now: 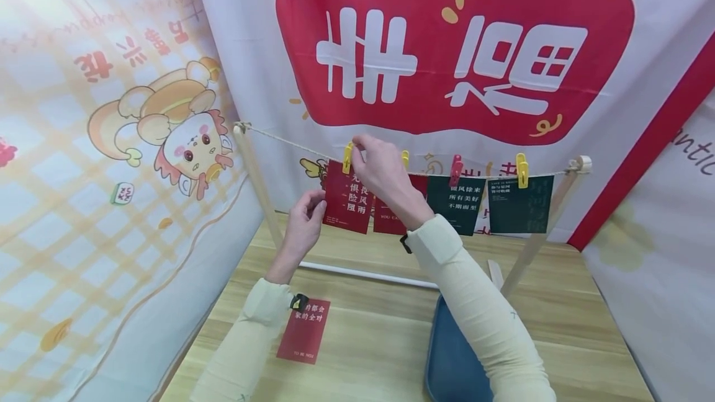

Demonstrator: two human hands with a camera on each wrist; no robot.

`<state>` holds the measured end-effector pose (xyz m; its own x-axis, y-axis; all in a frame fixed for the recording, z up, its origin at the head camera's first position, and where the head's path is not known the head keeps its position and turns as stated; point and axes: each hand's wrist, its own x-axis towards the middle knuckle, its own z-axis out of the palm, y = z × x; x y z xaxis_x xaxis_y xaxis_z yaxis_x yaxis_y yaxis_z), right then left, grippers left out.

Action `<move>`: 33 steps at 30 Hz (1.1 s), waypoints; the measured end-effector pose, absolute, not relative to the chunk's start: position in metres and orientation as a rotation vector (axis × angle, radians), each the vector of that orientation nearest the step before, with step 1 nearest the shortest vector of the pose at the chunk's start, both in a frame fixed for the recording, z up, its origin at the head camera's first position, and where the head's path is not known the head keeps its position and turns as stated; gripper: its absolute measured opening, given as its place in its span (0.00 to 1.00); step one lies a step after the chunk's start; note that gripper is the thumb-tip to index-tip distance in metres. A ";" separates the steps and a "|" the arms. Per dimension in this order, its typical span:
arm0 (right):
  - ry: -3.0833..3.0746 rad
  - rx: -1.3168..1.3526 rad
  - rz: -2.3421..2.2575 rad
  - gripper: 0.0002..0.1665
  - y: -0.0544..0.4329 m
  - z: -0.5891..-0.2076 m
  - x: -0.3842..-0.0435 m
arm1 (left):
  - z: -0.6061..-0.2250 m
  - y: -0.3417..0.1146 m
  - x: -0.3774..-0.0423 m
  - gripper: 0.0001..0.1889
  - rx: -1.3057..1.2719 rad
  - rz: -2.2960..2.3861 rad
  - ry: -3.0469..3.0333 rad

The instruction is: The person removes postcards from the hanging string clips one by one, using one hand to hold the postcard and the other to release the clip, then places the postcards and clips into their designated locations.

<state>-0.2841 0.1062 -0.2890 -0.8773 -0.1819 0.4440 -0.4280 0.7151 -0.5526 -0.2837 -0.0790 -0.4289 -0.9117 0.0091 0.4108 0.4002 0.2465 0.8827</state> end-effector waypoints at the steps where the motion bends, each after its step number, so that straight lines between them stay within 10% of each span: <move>1: -2.559 0.474 0.970 0.23 0.107 -0.289 -0.284 | -0.429 -0.079 -0.283 0.13 -0.379 -1.714 -2.203; 33: -2.430 0.756 1.025 0.18 0.108 -0.290 -0.280 | -0.429 -0.079 -0.272 0.10 -0.376 -1.719 -2.119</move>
